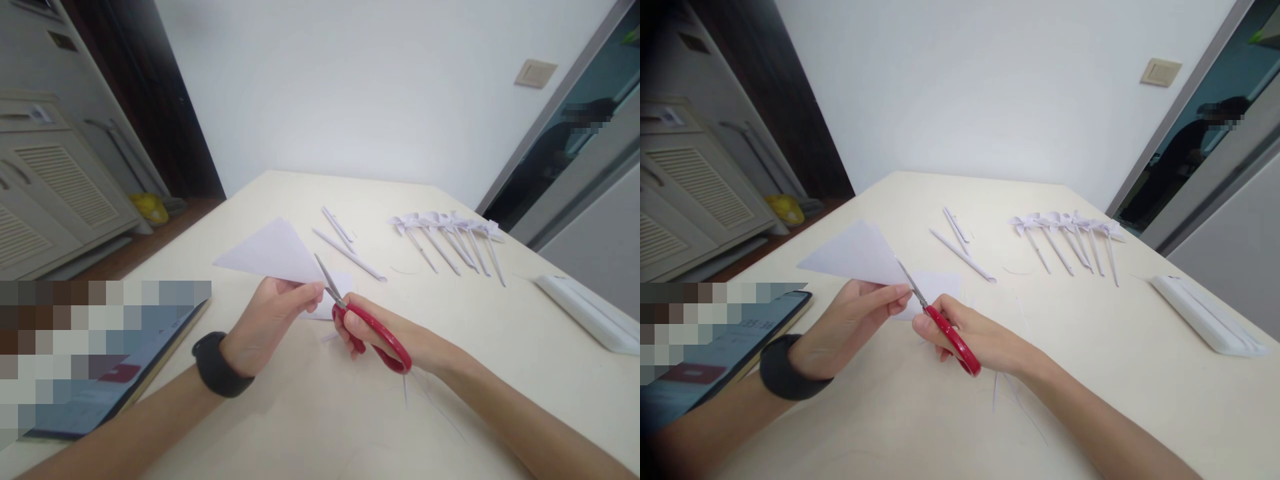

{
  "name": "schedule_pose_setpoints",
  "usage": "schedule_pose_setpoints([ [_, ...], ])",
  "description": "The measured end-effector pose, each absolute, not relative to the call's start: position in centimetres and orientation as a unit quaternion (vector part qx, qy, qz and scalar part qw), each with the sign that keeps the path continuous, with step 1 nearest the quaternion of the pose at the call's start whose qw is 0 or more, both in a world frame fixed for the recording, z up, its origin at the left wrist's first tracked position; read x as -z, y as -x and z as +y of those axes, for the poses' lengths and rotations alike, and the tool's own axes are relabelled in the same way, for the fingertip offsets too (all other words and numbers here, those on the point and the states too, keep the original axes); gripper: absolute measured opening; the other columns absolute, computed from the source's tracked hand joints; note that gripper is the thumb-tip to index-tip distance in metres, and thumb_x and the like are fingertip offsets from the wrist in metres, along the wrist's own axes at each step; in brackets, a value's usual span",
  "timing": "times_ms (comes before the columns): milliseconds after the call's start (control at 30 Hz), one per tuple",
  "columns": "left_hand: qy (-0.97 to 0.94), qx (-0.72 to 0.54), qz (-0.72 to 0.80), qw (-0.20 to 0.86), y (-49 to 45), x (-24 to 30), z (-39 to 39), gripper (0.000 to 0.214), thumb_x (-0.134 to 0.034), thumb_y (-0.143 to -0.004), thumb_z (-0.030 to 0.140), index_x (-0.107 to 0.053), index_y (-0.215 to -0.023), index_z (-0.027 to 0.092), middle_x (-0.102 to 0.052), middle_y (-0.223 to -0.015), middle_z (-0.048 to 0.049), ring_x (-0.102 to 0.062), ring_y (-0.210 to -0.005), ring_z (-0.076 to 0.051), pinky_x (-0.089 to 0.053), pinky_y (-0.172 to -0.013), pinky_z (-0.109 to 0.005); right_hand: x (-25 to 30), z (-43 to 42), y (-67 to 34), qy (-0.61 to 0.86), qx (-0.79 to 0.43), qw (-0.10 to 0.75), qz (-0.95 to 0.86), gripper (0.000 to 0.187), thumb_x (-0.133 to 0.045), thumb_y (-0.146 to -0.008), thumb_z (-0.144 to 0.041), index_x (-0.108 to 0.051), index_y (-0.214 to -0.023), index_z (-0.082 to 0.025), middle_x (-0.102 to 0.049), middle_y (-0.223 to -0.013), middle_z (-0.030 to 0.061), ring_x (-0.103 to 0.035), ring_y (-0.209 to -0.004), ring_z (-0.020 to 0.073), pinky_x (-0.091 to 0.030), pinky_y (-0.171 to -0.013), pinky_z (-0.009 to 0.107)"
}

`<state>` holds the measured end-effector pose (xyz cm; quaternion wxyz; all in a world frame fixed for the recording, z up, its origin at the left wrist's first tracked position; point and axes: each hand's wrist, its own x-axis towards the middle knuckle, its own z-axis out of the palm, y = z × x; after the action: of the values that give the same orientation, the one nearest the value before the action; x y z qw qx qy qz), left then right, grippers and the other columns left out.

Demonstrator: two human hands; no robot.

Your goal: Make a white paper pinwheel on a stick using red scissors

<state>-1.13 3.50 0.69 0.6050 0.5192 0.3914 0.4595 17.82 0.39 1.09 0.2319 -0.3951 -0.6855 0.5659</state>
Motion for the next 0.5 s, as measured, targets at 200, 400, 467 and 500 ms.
schedule_pose_setpoints([
  [200,-0.523,-0.445,0.397,0.609,1.15,-0.75,3.56,0.020,-0.062,-0.076,0.023,-0.058,-0.058,0.015,-0.050,-0.058,0.0028,-0.042,-0.057,-0.010,-0.036,-0.056,-0.023,-0.80,0.49,-17.67,0.394,-0.582,0.241,-0.669,0.028,-0.044,-0.087,-0.049,-0.043,-0.086,-0.020,-0.051,-0.079,-0.0004,-0.054,-0.072,0.0142,-0.044,-0.072,0.031],
  [400,-0.525,-0.436,0.404,0.609,1.08,-0.84,3.60,0.027,-0.061,-0.078,0.025,-0.051,-0.054,0.016,-0.045,-0.056,0.0041,-0.040,-0.057,-0.009,-0.035,-0.056,-0.023,-0.62,0.43,-17.52,0.393,-0.582,0.252,-0.666,0.027,-0.045,-0.087,-0.047,-0.044,-0.084,-0.020,-0.053,-0.076,-0.0004,-0.054,-0.070,0.0138,-0.044,-0.071,0.030],
  [467,-0.526,-0.435,0.405,0.608,1.10,-0.86,3.57,0.029,-0.060,-0.079,0.026,-0.049,-0.054,0.016,-0.044,-0.055,0.0046,-0.039,-0.056,-0.009,-0.034,-0.055,-0.023,-0.66,0.40,-17.47,0.391,-0.583,0.255,-0.665,0.028,-0.045,-0.087,-0.047,-0.044,-0.083,-0.019,-0.054,-0.076,-0.0002,-0.054,-0.068,0.0134,-0.044,-0.069,0.029],
  [500,-0.527,-0.434,0.406,0.608,1.12,-0.87,3.54,0.030,-0.060,-0.079,0.026,-0.048,-0.053,0.016,-0.043,-0.055,0.0047,-0.038,-0.056,-0.009,-0.034,-0.055,-0.023,-0.67,0.39,-17.46,0.389,-0.584,0.257,-0.665,0.028,-0.045,-0.087,-0.047,-0.044,-0.082,-0.019,-0.054,-0.076,-0.0002,-0.054,-0.068,0.0132,-0.044,-0.068,0.028],
])
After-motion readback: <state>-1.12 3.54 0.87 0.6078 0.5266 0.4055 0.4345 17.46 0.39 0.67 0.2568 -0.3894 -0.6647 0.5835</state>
